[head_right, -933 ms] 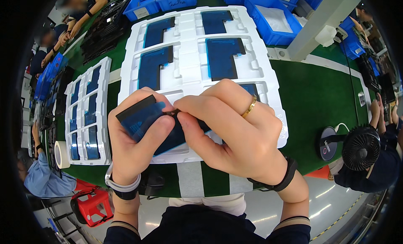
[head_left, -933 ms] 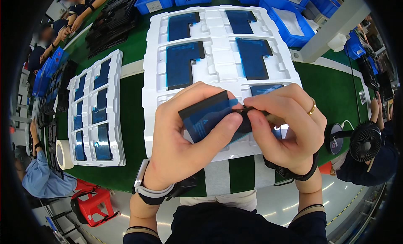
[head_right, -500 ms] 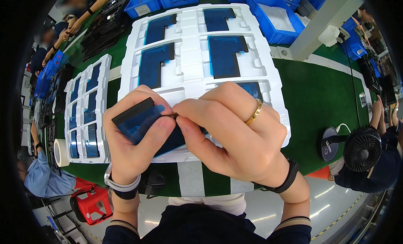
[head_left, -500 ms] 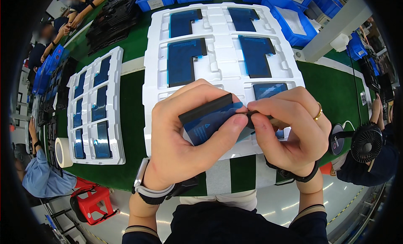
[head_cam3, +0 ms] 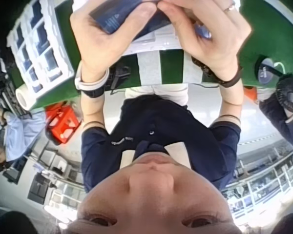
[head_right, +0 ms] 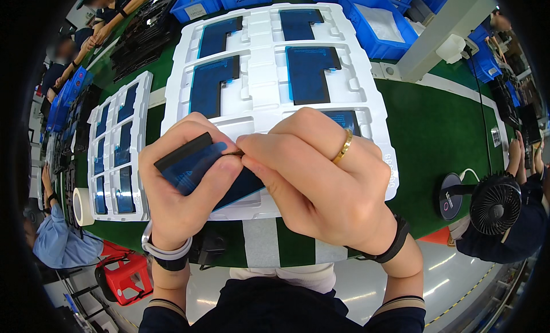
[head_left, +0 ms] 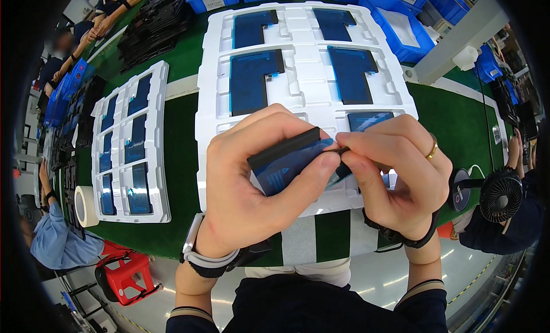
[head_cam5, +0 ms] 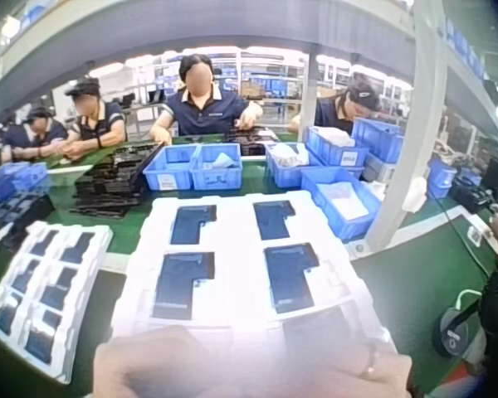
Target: The recorder is inspecting and peeling protective film from small electronic screen components at a factory assembly line.
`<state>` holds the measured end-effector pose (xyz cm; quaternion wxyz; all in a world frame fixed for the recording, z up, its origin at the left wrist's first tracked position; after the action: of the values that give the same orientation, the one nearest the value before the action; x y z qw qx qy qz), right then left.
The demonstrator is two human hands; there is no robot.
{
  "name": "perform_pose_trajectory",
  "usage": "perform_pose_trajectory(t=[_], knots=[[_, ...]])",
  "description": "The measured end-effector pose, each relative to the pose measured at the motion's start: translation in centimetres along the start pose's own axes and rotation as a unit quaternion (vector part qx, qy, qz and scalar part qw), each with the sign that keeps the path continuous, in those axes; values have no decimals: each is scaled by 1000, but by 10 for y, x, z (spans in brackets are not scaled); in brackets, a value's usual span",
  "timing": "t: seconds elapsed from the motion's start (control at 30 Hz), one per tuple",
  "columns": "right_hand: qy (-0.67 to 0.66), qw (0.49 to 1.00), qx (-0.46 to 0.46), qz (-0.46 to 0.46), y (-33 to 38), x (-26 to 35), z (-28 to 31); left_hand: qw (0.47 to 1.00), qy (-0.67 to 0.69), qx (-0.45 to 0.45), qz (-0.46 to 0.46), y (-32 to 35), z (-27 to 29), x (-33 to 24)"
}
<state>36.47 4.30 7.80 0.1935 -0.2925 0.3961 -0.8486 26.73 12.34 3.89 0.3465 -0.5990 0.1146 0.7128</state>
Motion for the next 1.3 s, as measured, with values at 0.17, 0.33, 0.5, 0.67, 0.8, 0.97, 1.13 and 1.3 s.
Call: perform_pose_trajectory(t=[0.17, 0.33, 0.5, 0.67, 0.8, 0.97, 1.13, 1.3], knots=[[-5, 999, 22, -36, 0, -7, -4, 998, 35, -34, -37, -2, 1, 1], [-8, 997, 16, -71, 2, -12, -3, 992, 112, -51, 18, 2, 1, 9], [-8, 996, 10, -84, 3, -14, -3, 995, 68, -19, 70, 4, -3, 11], [9, 997, -4, -73, 3, -12, -2, 998, 47, -23, 40, -1, -4, 9], [49, 999, -9, -21, 2, -2, -1, 996, 41, -12, 84, 2, -6, 16], [71, 997, 2, -5, 3, 3, -4, 997, 19, -9, 77, 1, -5, 15], [71, 996, -33, 34, 2, 6, -4, 997, 19, -11, 75, 2, -5, 17], [89, 995, -18, 40, 4, 5, -5, 996, 60, 17, 57, 0, -9, 18]])
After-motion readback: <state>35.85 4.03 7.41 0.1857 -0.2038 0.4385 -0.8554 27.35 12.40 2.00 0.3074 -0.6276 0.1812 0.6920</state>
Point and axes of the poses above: each hand's wrist, its own y-axis away from the middle knuckle, its own z-axis out of the back of the hand, x = y × z, the point moved 10 cm from there along -y, towards the middle knuckle, and after that the axes turned 6 degrees about z, right-handed, at the moved point
